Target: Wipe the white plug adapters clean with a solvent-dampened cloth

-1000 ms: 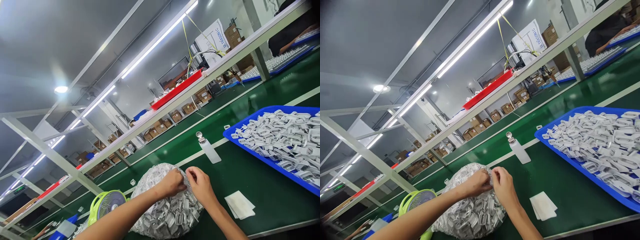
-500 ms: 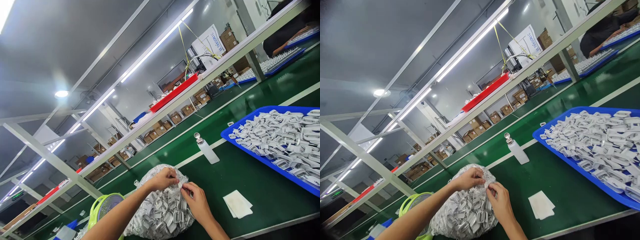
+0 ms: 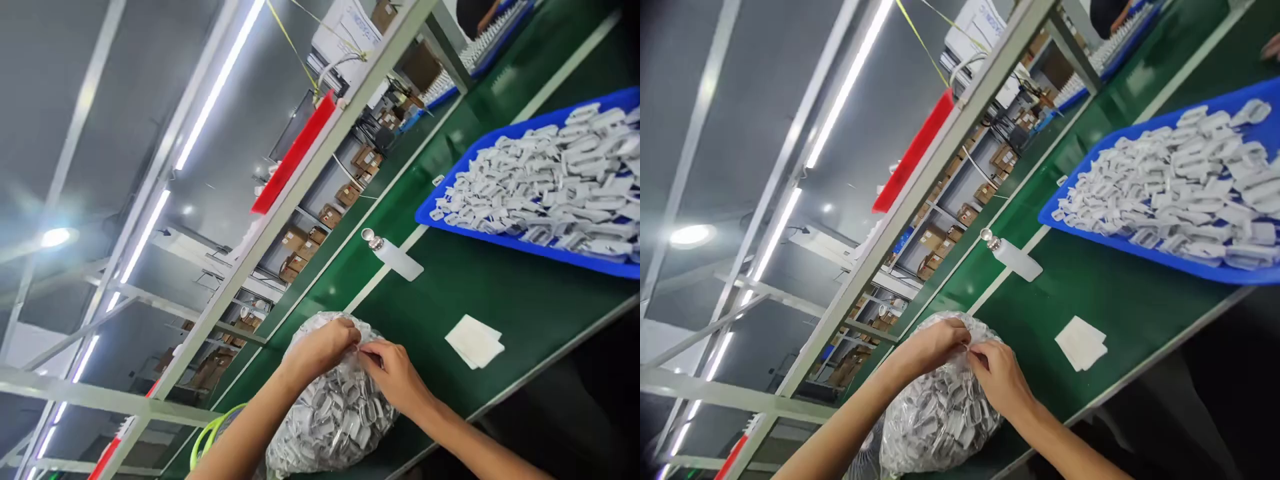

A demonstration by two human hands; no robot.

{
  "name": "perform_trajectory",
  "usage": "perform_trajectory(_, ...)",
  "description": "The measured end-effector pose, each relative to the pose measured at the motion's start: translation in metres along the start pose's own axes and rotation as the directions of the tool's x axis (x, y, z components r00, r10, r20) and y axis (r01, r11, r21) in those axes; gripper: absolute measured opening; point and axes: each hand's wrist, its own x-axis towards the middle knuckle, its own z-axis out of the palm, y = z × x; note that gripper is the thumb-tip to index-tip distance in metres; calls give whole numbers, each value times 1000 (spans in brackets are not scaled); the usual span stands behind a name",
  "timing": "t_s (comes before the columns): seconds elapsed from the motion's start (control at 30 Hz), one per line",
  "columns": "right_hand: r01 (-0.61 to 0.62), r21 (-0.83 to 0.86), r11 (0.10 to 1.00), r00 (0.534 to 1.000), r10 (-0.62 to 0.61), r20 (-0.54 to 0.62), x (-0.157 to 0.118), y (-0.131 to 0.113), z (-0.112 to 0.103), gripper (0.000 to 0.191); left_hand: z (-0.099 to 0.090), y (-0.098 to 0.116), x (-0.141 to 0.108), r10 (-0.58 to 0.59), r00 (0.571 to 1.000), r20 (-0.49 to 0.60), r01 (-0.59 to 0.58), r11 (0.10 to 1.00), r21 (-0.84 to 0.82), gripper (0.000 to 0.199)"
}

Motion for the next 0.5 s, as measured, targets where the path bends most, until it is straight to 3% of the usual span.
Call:
perform_trajectory(0.23,-15,-277,961,998,30,52,12,-3,2,18,1,-2,7,127,986,110,-148,967,206,19)
perform_trajectory(0.5,29,-463,886,991,34,127,15,-9,4,15,3,-3,9,190,978,82,-204,950,237,19)
